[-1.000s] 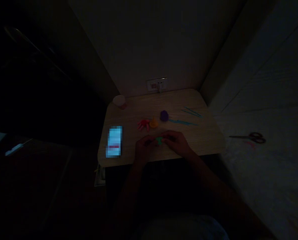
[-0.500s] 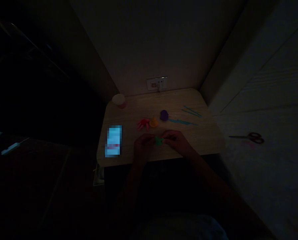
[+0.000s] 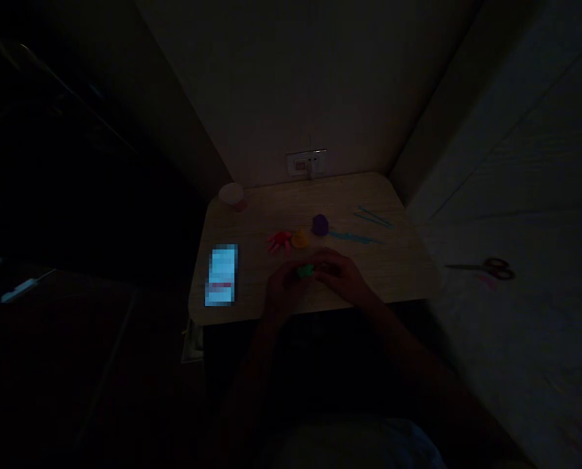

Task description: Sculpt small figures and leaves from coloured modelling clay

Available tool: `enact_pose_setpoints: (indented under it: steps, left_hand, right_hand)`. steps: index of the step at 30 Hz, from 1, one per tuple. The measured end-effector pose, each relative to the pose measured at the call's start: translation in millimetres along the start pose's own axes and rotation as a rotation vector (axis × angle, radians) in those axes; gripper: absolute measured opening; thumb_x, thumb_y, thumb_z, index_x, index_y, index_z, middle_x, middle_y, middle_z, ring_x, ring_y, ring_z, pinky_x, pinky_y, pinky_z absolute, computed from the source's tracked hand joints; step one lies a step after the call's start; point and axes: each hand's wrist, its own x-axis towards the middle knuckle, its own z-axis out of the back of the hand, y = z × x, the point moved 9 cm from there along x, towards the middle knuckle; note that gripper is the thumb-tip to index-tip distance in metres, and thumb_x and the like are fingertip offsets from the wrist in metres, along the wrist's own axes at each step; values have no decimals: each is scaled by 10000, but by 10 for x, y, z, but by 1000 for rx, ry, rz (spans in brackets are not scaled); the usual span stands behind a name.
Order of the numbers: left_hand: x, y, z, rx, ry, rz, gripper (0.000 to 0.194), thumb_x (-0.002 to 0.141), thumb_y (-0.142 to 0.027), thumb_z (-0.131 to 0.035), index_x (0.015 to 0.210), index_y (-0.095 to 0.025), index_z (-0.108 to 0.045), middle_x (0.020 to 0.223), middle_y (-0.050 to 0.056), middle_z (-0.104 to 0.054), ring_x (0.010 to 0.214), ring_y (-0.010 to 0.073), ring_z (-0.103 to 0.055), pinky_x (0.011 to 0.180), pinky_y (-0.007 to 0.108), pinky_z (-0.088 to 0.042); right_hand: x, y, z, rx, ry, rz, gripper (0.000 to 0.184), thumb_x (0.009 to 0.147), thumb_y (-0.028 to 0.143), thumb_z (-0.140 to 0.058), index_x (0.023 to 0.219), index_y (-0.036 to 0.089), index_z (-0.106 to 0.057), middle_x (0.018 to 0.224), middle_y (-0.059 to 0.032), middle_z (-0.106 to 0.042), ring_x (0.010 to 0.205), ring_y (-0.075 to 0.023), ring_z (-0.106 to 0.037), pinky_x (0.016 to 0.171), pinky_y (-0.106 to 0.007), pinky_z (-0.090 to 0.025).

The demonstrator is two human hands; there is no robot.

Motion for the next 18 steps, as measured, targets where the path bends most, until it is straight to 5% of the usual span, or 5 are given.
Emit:
enact_pose_setpoints:
  steps: [10, 18]
  left_hand:
    - [-42, -48, -4, 128, -45, -5, 251, 714, -391, -843, 824, -183, -757, 783, 16, -754, 734, 169, -673, 695, 265, -539]
    - [-68, -76, -20, 174, -21, 20, 186, 738, -340, -837, 696, -188, -739, 631, -24, -658, 594, 127, -550, 553, 228, -424]
  right_hand:
    - [-67, -201, 21, 22, -74, -188, 378, 697, 487, -929, 879, 215, -739, 834, -20, -765, 759, -182, -707, 722, -307, -596]
    - [-75, -238, 25, 94, -57, -267, 351, 704, 494, -921, 735, 215, -709, 668, -10, -727, 603, -168, -673, 594, -294, -561]
